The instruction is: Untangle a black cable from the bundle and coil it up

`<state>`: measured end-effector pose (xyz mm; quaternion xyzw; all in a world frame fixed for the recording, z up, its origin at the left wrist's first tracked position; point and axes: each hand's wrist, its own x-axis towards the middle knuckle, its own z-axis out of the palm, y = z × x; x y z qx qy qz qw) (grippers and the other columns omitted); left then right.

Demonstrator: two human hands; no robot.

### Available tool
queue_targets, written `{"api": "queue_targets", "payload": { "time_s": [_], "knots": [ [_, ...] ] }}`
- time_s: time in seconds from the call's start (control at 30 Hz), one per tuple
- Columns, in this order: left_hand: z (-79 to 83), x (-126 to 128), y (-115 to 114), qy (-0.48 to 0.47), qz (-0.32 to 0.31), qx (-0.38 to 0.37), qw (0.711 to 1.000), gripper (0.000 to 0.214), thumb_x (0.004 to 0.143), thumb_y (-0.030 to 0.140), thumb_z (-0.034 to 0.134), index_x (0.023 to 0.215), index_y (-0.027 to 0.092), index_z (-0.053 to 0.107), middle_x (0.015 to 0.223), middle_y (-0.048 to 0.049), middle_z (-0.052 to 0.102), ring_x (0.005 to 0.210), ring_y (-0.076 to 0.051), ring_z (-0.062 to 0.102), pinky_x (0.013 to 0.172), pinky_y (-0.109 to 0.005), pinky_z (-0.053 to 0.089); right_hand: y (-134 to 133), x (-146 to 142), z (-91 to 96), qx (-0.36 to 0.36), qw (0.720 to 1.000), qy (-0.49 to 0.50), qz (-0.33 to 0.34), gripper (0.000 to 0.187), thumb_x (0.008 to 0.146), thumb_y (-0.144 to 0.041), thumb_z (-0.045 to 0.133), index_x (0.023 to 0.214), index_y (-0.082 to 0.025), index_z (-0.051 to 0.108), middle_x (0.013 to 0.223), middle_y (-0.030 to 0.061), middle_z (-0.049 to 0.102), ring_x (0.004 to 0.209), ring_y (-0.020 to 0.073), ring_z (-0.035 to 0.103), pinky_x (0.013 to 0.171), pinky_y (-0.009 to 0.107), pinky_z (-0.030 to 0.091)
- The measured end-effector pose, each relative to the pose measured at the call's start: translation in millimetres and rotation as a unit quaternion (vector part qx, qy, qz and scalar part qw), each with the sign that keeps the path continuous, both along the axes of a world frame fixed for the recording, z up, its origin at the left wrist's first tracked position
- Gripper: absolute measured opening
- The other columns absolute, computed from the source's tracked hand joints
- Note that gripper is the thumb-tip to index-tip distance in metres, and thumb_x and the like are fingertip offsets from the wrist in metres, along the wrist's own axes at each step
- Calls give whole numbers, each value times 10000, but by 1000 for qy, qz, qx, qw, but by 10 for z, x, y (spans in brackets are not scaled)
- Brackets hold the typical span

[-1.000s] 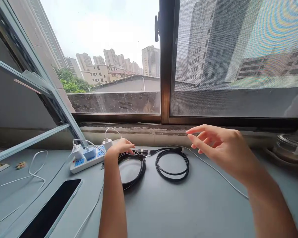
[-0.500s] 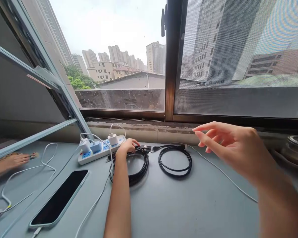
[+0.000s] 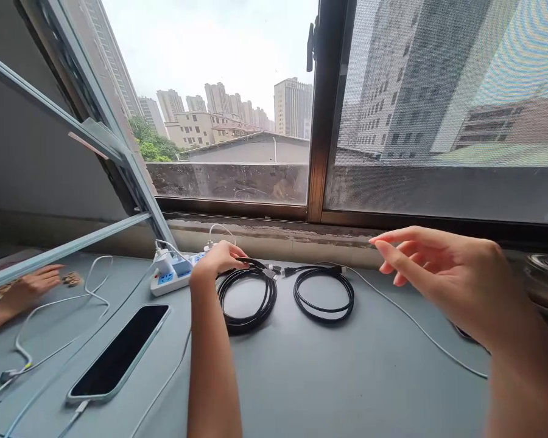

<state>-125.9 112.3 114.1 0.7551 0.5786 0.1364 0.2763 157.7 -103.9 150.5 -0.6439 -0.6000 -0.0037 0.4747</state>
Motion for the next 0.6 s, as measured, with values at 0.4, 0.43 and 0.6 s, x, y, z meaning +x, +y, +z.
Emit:
{"api": "queue_targets", "payload": {
  "time_s": [0.4,0.43,0.6],
  "knots": [
    [541,334,-682,-163,-118,277,940,183,646,372,713,727,209,729,713,-20,667,623,-133,542,545,-245,398,421,-214,-190,-54,992,-42,109,317,840,-497,523,1006,-277,680,941,25,693,781,162,647,582,243,464],
    [559,397,-708,-193,-120,313,922,156,651,348,718,725,211,728,715,-19,663,615,-122,530,537,-242,391,451,-230,-199,-48,992,-18,119,365,839,-518,515,1069,-273,657,1013,42,680,851,182,640,630,261,478],
    [574,693,-748,-323,-87,395,855,141,649,305,748,743,201,732,755,-23,647,665,-112,566,536,-221,422,529,-192,-204,-97,957,144,234,479,872,-582,411,1103,-208,600,1030,58,649,972,200,592,869,324,449]
  ]
}}
